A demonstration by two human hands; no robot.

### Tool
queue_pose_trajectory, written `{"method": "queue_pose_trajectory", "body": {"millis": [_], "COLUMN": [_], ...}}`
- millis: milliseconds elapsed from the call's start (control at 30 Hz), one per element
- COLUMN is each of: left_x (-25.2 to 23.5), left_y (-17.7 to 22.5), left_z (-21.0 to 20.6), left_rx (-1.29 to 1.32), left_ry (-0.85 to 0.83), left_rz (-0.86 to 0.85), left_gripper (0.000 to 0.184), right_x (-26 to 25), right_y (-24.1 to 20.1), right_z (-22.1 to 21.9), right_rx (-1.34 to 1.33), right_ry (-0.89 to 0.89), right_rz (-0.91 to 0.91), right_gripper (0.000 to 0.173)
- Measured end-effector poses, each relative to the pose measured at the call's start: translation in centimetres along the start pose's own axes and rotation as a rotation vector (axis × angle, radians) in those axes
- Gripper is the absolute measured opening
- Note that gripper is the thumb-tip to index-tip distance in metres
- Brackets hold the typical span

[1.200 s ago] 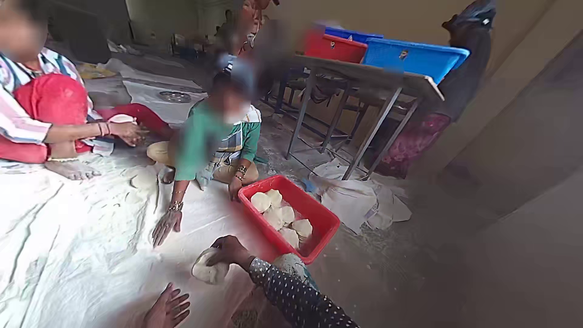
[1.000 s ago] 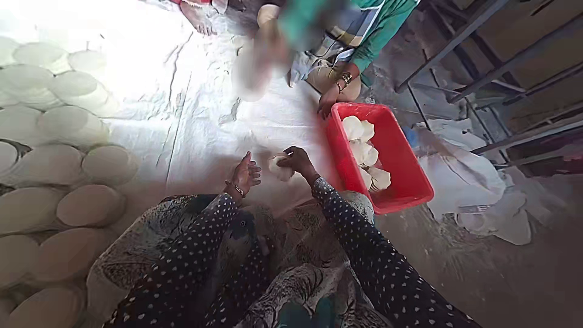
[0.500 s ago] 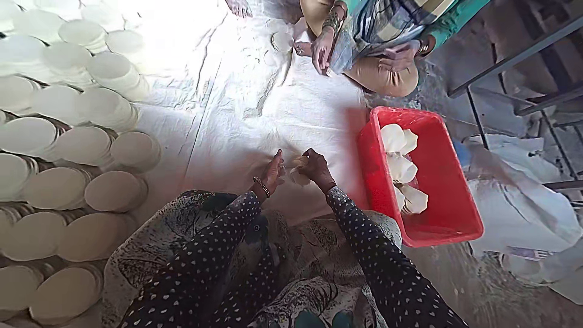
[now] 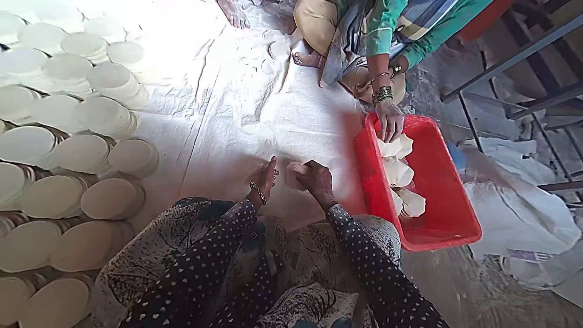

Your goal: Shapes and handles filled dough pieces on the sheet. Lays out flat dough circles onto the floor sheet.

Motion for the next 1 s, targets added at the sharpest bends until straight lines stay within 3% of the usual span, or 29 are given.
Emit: {"method": "queue_pose_trajectory", "body": {"millis": [33,167,333,433,567,700,767,933,1000], "left_x": [-0.2,0.9,0.5,0.1,0.9,0.2,0.0,0.2,0.2], "left_y": [0.1,0.3,1.8,1.3,0.6,0.3,0.8,1.2,1.4], "left_z": [0.1,-0.9,0.5,0.5,0.0,0.0,-0.1,-0.2,-0.6], "left_rx": [-0.001,-0.085,-0.07,-0.085,-0.09,-0.108,-0.106,-0.033,-0.017], "left_ry": [0.013,-0.015,0.057,0.064,0.029,0.008,0.008,-0.002,-0.006], "left_rz": [0.0,-0.004,-0.05,-0.059,-0.016,-0.037,-0.047,-0.086,-0.1], "left_gripper": [0.064,0.066,0.066,0.067,0.067,0.065,0.063,0.06,0.06], "right_x": [0.5,-1.2,-0.2,-1.6,-1.4,-1.3,-2.3,0.1,0.4], "right_y": [-0.1,-0.6,-1.2,0.9,1.6,0.9,0.7,1.1,1.4], "right_z": [0.3,-2.7,0.0,-0.5,0.3,0.7,0.8,2.9,2.1], "right_rx": [-0.005,0.142,-0.043,-0.083,-0.002,0.057,0.126,-0.187,-0.198], "right_ry": [0.033,-0.106,0.048,-0.112,-0.161,-0.222,-0.206,-0.014,0.0], "right_rz": [0.02,-0.015,0.014,-0.049,-0.164,-0.164,-0.179,-0.038,-0.062], "right_gripper": [0.043,0.044,0.035,0.035,0.037,0.039,0.037,0.039,0.049]}}
Point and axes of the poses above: each hand's wrist, its own x-axis away from the middle knuckle, its own z-axis out of the back of the hand, y = z × x, the point moved 5 cm from there along -x, towards the middle knuckle, and after that the axes turned 12 degrees about -y, right-handed, at the moved point
